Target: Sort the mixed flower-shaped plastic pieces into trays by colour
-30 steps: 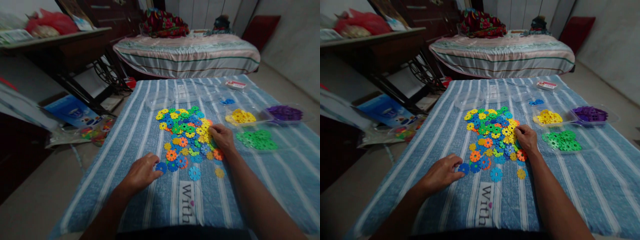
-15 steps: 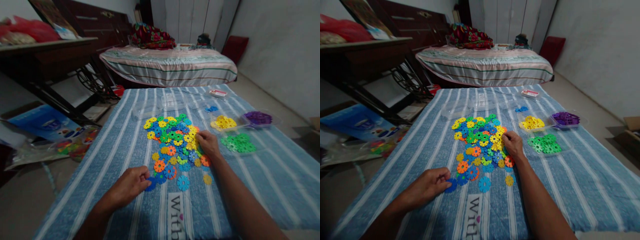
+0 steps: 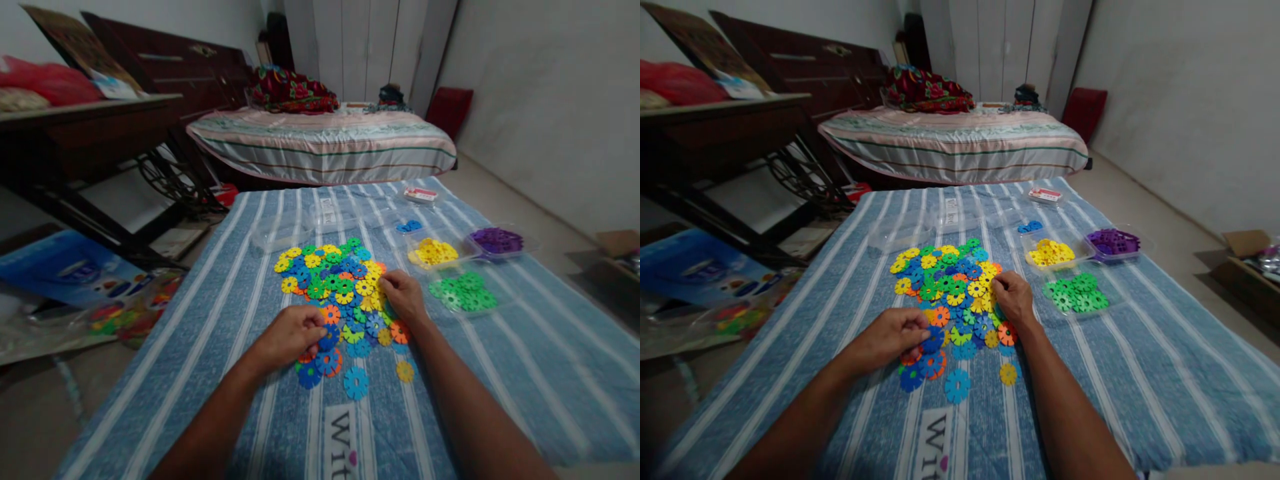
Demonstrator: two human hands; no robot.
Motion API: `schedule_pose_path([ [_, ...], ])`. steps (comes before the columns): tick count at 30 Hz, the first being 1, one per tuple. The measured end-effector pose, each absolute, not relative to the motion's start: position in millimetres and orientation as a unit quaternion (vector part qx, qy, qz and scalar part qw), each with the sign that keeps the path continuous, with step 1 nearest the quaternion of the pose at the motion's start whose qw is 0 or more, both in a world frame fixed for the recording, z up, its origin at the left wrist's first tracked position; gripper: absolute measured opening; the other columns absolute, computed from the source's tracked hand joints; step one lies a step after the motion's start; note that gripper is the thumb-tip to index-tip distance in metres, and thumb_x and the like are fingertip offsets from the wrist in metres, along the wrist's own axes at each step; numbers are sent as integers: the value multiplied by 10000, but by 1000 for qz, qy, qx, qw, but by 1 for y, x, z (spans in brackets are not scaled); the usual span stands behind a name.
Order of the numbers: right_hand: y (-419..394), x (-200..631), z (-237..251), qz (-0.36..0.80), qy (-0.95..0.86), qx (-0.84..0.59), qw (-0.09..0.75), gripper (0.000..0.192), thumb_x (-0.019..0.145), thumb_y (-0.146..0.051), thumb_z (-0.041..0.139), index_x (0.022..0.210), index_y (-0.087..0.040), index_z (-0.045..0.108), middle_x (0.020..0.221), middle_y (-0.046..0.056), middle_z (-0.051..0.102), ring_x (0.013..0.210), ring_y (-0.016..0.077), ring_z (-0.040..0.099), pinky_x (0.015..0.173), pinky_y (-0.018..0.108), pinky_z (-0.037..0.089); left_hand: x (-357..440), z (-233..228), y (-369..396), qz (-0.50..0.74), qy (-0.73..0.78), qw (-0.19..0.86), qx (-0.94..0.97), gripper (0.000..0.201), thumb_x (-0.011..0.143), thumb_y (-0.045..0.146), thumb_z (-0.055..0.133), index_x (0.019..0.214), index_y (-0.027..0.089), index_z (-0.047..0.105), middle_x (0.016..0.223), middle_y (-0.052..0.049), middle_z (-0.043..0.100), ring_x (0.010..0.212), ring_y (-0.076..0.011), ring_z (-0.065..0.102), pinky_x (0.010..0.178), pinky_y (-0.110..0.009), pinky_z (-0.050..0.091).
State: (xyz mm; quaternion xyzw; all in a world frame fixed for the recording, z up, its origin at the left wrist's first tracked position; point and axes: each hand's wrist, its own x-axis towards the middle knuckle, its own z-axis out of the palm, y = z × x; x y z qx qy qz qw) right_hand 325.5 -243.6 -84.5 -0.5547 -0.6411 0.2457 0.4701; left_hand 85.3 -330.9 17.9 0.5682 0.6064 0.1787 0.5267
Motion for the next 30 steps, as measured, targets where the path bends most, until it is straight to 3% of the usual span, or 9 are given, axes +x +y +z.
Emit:
schedule_pose_path([
  [5,-244,324,-84,252,-641,-550,473,265,783,-380,497,702,-194,667,713,24,627,683,180,576,652,294,428,156,49,-255,311,567,490,586,49,745,113,569,729,153,548,524,31,580,484,-100,571,499,-207,433],
  [8,-245,324,-83,256,-638,-547,477,267,784,-386,496,701,-198,666,695,21,624,672,179,575,640,290,430,199,71,-208,420,529,483,557,170,740,85,586,901,139,573,677,11,627,640,-119,654,586,-219,500],
  [11,-245,324,-82,257,-636,-546,481,272,788,-389,496,703,-199,672,702,20,632,668,179,577,637,291,435,217,74,-186,459,536,427,565,220,745,139,604,965,137,585,736,1,637,660,-121,646,570,-209,486],
  [16,-245,324,-82,259,-638,-548,476,262,783,-381,496,699,-201,667,712,18,634,682,179,576,658,294,435,178,39,-210,363,526,368,675,91,736,232,603,751,144,620,653,3,618,637,-118,601,588,-212,457],
  [21,-246,327,-83,255,-636,-555,472,291,779,-411,497,698,-197,676,717,29,639,679,185,573,668,308,434,112,21,-258,284,573,305,705,145,733,289,581,712,157,636,619,18,579,612,-111,516,566,-216,405],
  [30,-247,334,-88,267,-627,-563,469,296,773,-438,545,745,-188,701,751,34,665,706,198,601,690,319,461,63,22,-358,108,601,307,730,162,778,272,555,649,179,580,636,12,562,609,-123,498,582,-247,337],
])
